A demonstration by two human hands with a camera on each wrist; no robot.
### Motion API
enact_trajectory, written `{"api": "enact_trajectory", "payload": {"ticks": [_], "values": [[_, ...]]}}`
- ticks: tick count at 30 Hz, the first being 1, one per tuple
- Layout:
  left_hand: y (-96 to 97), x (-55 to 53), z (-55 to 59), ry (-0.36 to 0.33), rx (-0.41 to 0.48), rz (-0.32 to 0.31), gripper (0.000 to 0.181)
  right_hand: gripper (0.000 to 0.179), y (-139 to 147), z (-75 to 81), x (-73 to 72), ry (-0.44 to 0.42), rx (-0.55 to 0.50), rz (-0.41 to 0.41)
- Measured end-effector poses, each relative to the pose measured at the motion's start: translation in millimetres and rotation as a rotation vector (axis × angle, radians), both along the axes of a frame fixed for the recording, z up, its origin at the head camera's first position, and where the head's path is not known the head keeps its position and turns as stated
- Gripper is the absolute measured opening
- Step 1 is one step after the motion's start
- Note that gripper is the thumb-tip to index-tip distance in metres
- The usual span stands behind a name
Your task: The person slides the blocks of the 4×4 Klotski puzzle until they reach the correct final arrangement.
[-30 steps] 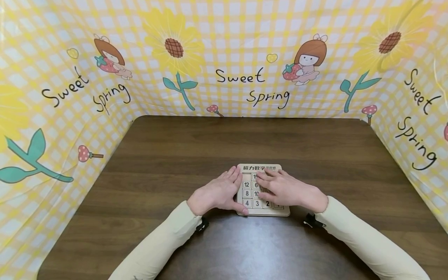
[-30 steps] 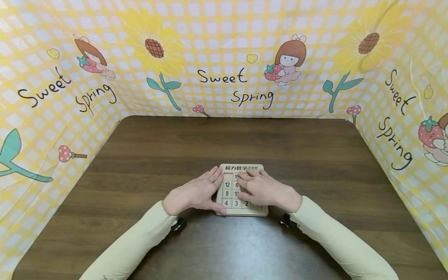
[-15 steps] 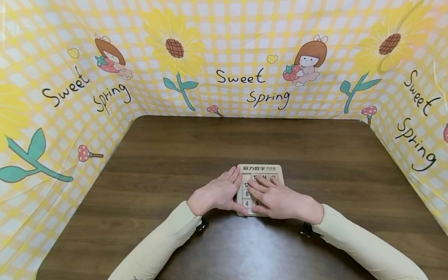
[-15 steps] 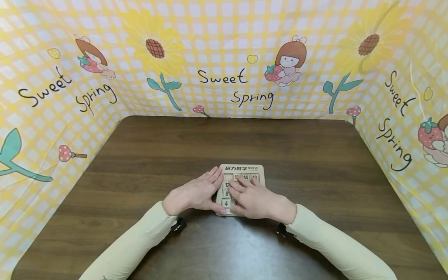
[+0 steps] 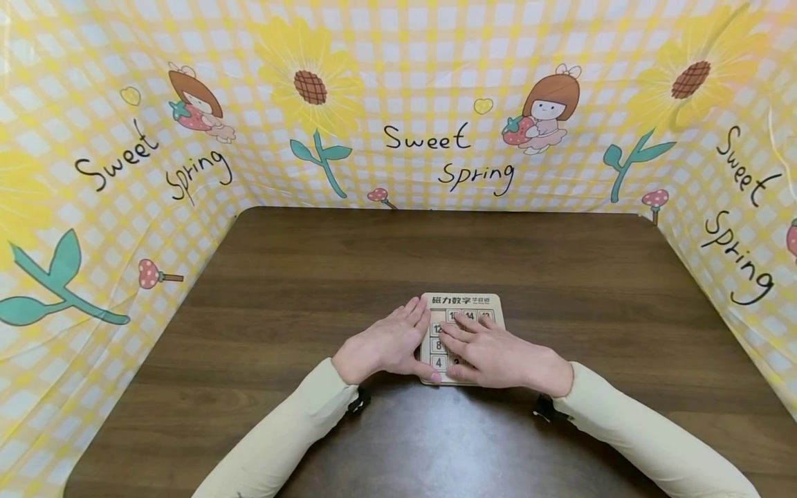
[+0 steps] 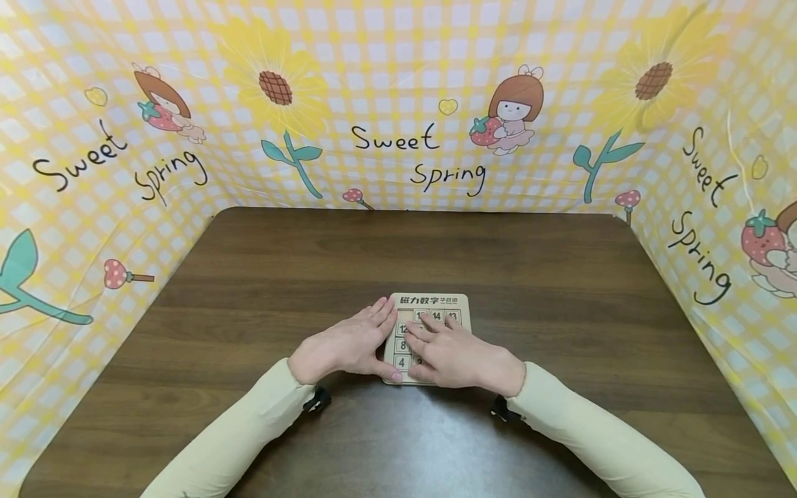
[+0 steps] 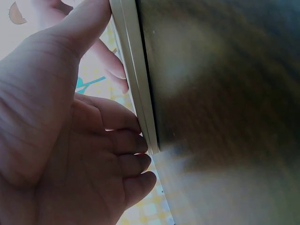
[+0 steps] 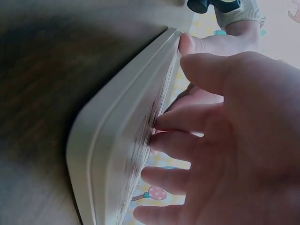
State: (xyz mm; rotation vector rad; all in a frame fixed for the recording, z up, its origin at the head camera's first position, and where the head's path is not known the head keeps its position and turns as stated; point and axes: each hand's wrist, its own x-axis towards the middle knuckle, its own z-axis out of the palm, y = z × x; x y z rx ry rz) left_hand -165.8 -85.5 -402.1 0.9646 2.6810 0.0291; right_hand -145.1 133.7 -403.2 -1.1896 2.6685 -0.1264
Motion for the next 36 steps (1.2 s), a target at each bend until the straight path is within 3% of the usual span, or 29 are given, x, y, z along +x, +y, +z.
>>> {"api": "enact_trajectory", "payload": {"ticks": [26,36], "values": [[0.5,-0.2,1.7,-0.013,-0.022,0.009,0.117,0.059,-1,-0.6,-21.9,0.025,-0.023,-0.006],[1.3,-0.5,1.1,-0.026,-0.032,0.028,0.118,0.062,1,-2.4,-16.2,0.032,-0.011,-0.011]]}}
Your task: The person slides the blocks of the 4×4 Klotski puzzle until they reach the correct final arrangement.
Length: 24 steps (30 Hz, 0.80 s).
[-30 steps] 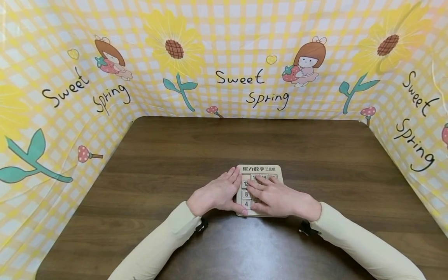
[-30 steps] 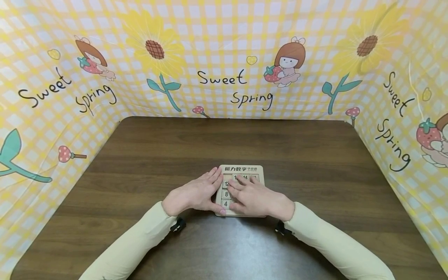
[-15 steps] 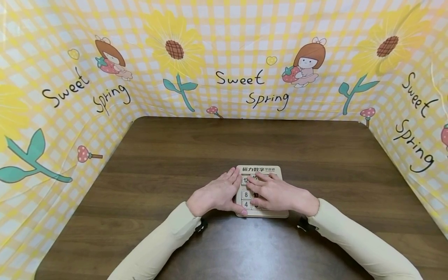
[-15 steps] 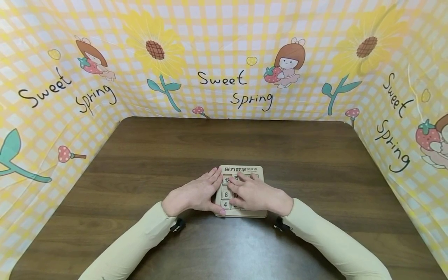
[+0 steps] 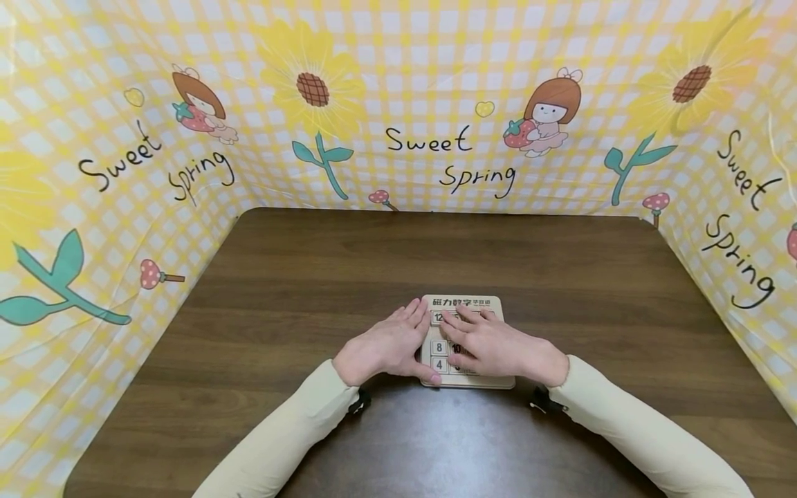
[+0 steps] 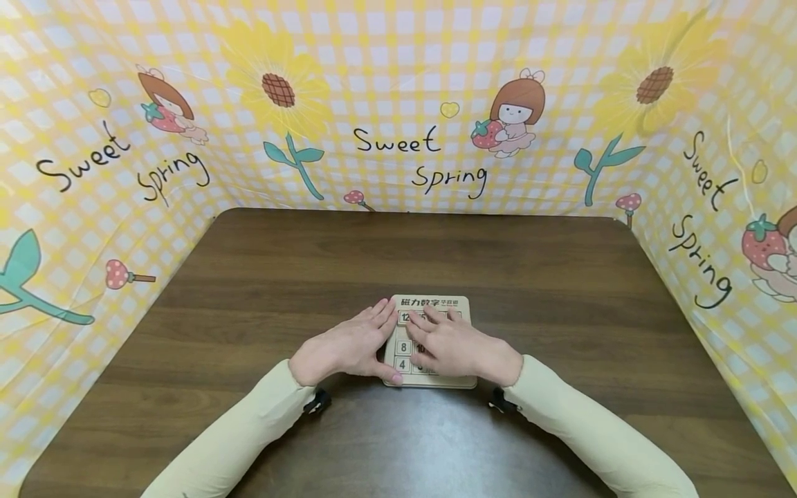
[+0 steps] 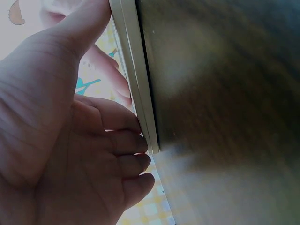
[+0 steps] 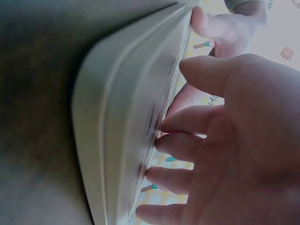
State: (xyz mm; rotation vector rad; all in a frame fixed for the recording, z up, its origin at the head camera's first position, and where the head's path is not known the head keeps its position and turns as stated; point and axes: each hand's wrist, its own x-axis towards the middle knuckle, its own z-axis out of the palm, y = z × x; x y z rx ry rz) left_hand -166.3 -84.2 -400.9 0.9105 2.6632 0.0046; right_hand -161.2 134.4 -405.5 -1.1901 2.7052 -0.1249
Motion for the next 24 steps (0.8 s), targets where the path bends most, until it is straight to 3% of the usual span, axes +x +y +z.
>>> {"api": "enact_trajectory", "payload": {"ticks": [14,24], "values": [[0.1,1.1,0.7,0.011,0.004,0.004,0.117,0.064,4,6.3,34.7,-0.009,0.012,0.049],[0.0,1.2,-0.1,0.007,0.006,0.007,0.117,0.062,2,7.9,39.1,0.004,0.023,0.074]]}}
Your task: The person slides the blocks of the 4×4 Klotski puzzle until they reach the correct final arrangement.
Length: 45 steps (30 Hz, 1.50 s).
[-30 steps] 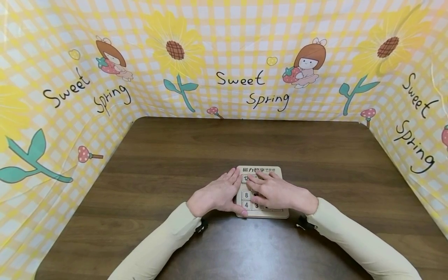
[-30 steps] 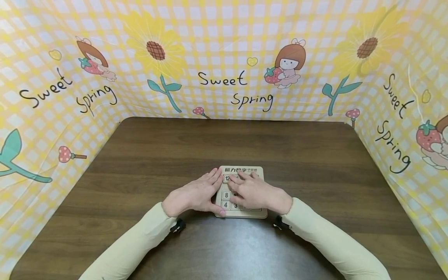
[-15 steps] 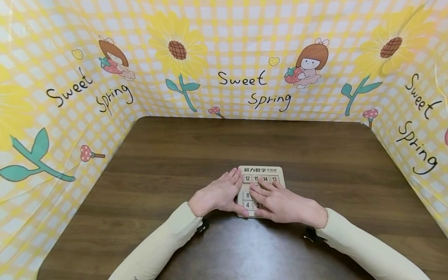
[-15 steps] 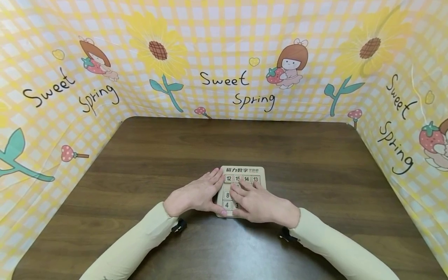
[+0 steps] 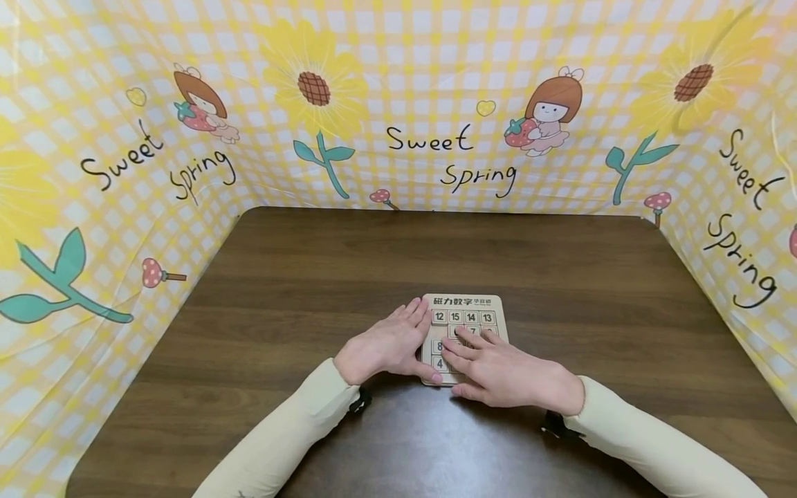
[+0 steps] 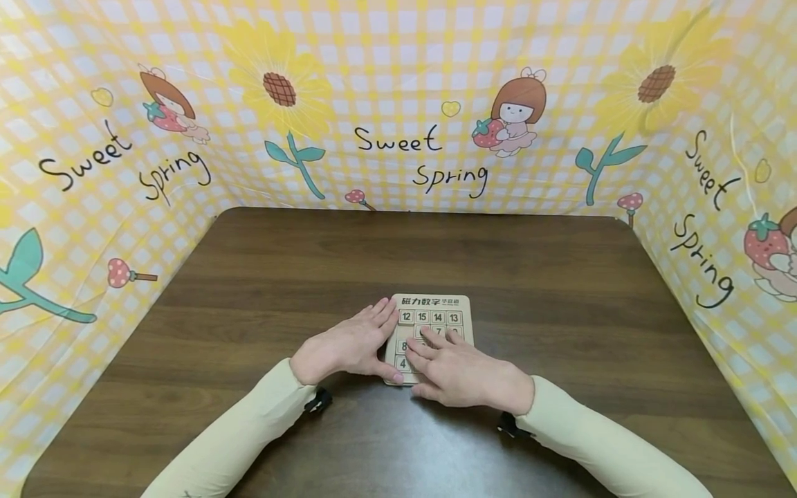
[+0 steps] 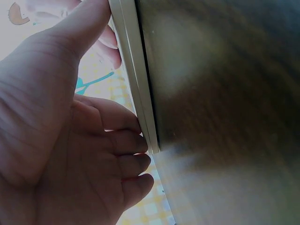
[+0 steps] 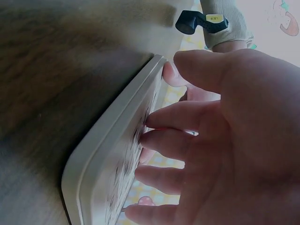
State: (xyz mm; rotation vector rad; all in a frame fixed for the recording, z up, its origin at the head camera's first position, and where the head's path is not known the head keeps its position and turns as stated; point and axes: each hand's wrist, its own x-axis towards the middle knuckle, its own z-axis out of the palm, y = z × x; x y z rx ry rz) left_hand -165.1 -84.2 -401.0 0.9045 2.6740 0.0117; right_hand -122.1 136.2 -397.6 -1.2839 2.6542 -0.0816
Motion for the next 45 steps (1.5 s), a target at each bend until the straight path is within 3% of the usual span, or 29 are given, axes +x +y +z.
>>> {"api": "enact_trajectory", "payload": {"ticks": [19,34,39,45], "values": [[-0.8,-0.3,-0.7,0.017,0.009,-0.020,0.117,0.060,-1,-6.0,-11.0,0.031,-0.021,-0.011],[-2.9,-0.1,-1.6,0.024,-0.001,-0.022,0.116,0.055,-1,-6.7,-24.8,-0.021,-0.061,-0.032],[-2.7,0.2,-0.6,0.012,-0.006,-0.006,0.117,0.058,-1,-6.5,-22.5,-0.008,-0.054,-0.031],[-0.6,0.6,1.5,0.000,0.005,-0.003,0.117,0.062,4,-4.3,-7.0,0.022,-0.033,-0.012]]}}
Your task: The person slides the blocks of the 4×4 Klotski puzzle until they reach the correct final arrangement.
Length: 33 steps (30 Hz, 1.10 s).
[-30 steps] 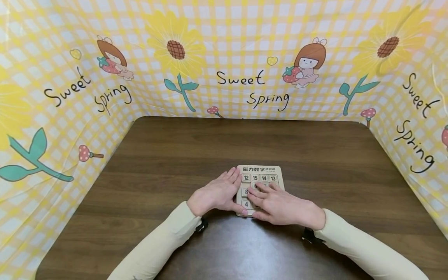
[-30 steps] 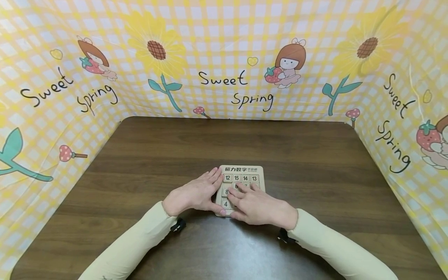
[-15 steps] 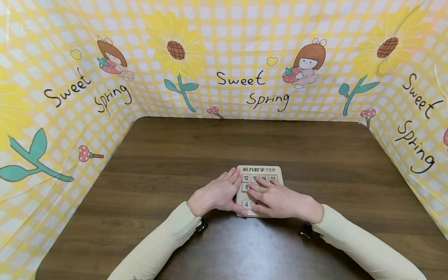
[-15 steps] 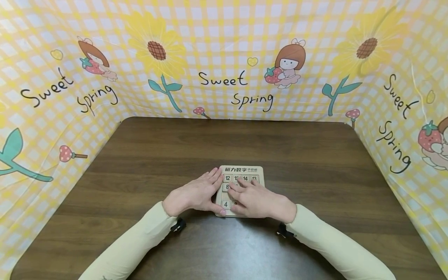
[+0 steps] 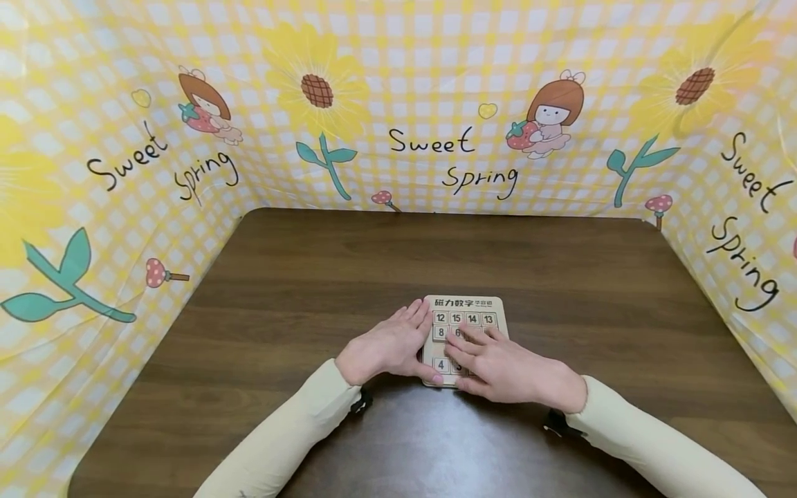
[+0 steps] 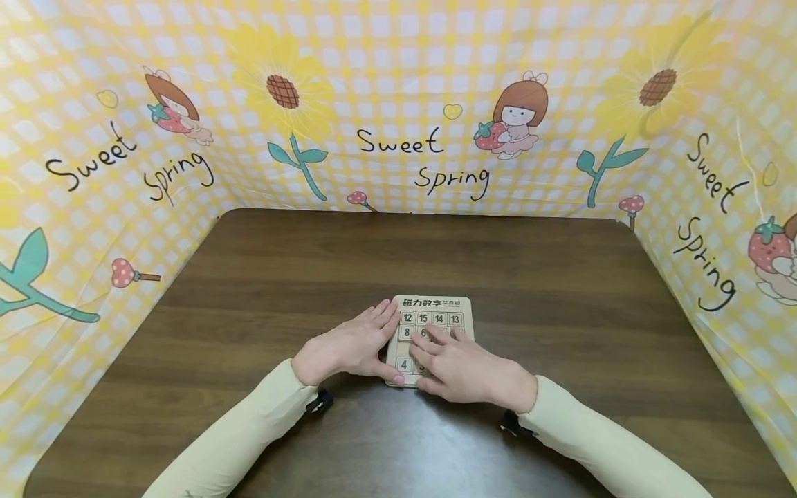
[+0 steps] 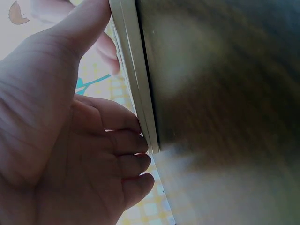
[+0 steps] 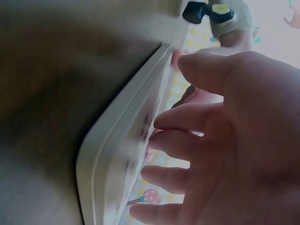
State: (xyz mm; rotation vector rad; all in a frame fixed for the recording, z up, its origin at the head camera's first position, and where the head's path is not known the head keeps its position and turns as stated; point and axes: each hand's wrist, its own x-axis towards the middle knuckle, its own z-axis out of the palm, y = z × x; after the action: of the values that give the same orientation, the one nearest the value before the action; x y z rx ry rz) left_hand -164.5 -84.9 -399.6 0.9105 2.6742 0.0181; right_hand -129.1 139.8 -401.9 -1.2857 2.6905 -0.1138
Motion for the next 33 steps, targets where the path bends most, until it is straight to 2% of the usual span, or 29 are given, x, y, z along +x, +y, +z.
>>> {"api": "enact_trajectory", "payload": {"ticks": [6,13,33], "values": [[0.8,0.6,1.3,0.011,-0.007,-0.001,0.116,0.063,4,3.6,16.4,0.011,0.008,0.037],[0.2,0.1,0.4,0.009,-0.005,-0.012,0.118,0.062,5,6.4,28.3,0.011,0.006,0.078],[0.4,-1.5,-3.2,0.027,0.001,-0.026,0.118,0.059,1,0.3,25.9,0.070,0.008,0.072]]}}
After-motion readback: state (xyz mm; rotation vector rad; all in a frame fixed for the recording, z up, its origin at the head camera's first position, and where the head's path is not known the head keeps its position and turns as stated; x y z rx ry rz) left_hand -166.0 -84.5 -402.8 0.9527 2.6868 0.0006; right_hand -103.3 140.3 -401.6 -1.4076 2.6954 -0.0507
